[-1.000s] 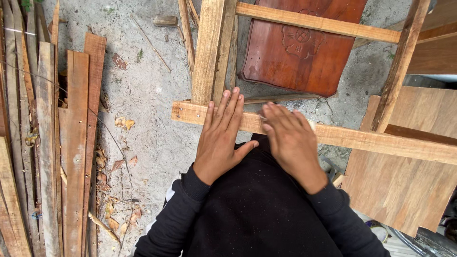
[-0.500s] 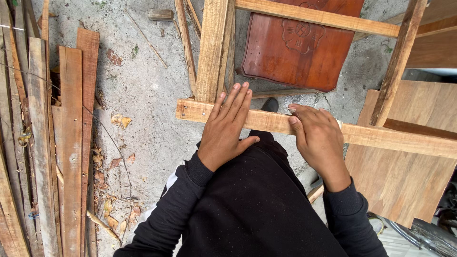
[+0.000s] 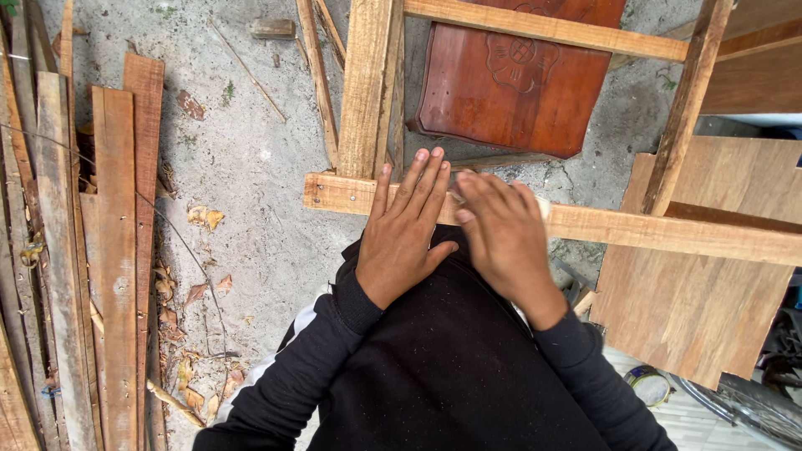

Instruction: The person is sanding the surface of a wooden frame structure by hand using a piece of sandpaper.

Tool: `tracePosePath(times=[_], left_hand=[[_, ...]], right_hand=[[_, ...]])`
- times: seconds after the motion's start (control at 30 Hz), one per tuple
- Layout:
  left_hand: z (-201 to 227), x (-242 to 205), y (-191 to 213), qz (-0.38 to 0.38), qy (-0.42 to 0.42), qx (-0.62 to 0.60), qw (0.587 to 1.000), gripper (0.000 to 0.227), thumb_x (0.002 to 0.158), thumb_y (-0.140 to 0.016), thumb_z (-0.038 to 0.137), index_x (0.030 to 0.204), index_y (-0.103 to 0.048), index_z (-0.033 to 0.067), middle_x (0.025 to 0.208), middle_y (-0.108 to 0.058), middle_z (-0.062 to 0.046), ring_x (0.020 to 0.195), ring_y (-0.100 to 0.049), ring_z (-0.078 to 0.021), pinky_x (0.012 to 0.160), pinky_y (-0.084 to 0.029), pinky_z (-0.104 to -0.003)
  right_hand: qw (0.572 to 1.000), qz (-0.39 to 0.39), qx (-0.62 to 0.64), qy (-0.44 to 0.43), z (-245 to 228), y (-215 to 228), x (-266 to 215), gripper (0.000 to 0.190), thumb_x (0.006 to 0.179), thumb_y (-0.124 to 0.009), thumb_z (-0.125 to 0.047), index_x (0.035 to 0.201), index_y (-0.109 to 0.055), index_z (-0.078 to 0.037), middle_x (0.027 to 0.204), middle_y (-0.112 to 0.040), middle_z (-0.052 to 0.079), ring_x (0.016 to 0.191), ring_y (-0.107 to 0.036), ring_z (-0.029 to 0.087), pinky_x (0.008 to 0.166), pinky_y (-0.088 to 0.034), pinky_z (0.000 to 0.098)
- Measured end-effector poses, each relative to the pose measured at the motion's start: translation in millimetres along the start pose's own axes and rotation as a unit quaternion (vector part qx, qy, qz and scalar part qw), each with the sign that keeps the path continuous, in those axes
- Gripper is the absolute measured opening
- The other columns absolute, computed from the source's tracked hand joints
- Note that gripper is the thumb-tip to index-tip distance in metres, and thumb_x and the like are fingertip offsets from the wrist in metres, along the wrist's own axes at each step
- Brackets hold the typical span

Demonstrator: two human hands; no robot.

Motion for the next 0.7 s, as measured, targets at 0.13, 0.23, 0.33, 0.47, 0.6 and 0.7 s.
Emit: tracePosePath(times=[0.13,0.23,0.33,0.47,0.6,0.7], left_hand=[[10.0,2.8,0.2,0.002,0.008,0.004,1.0,0.112,0.076,-0.084,0.046,0.161,-0.025,0.0035,0.171,-0.021,-0.01,0.159,-0.014,-0.0237,0.13,-0.008,-0.053],[11.3,5.9,-1.5,-0.001,0.005,0.002,1.0,0.113,0.074,-0.084,0.046,0.16,-0.024,0.0031,0.169,-0.021,-0.011,0.157,-0.014,-0.025,0.128,-0.008,-0.054],[11.0,5.5,2.8,0.0,0.003,-0.01,1.0,0.112,0.074,-0.083,0.046,0.16,-0.025,0.0039,0.169,-0.021,-0.011,0.157,-0.015,-0.0252,0.128,-0.009,-0.053],[4.5,0.7,-4.7,0.021,-0.011,0.031,0.999,0.106,0.082,-0.081,0.048,0.162,-0.027,0.0053,0.171,-0.024,-0.009,0.16,-0.015,-0.0235,0.131,-0.008,-0.051],[-3.0,-3.6,-6.8,0.011,0.017,-0.017,1.0,0.113,0.075,-0.08,0.058,0.158,-0.028,0.0027,0.168,-0.023,-0.012,0.156,-0.013,-0.0256,0.125,-0.003,-0.059],[-7.9,-6.7,-3.5,0.041,0.027,-0.032,0.998,0.114,0.071,-0.079,0.062,0.157,-0.03,0.0043,0.167,-0.025,-0.009,0.155,-0.012,-0.0269,0.124,-0.001,-0.062]], right_hand=[[0.998,0.017,0.031,-0.045,3.7,4.3,-14.9,0.047,0.111,-0.042,-0.031,0.152,-0.053,-0.008,0.154,-0.057,0.011,0.147,-0.044,0.029,0.125,-0.023,0.0473],[0.991,0.058,-0.006,-0.119,29.0,16.4,-31.6,0.046,0.111,-0.043,-0.031,0.151,-0.053,-0.01,0.153,-0.057,0.009,0.148,-0.044,0.028,0.127,-0.02,0.0489],[0.988,0.098,-0.015,-0.119,31.2,18.2,-31.3,0.047,0.108,-0.045,-0.036,0.146,-0.055,-0.01,0.147,-0.059,0.008,0.145,-0.045,0.028,0.126,-0.02,0.0509],[0.995,0.082,0.04,-0.04,6.3,-10.0,-24.0,0.052,0.111,-0.04,-0.04,0.145,-0.058,-0.005,0.146,-0.061,0.011,0.143,-0.047,0.03,0.123,-0.024,0.052],[0.992,0.1,-0.016,-0.081,37.6,7.4,-30.7,0.048,0.112,-0.033,-0.041,0.137,-0.063,-0.013,0.138,-0.066,0.009,0.138,-0.055,0.029,0.125,-0.027,0.0512],[0.976,0.116,-0.008,-0.183,61.3,25.8,-42.7,0.047,0.114,-0.032,-0.043,0.13,-0.066,-0.014,0.127,-0.072,0.008,0.128,-0.062,0.026,0.124,-0.029,0.0502]])
Point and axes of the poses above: each hand's wrist, its own x-axis towards the middle knuckle, its own y-axis out of the back of the hand, z = x × y, the point moved 5 cm from there along x, towards the middle knuckle
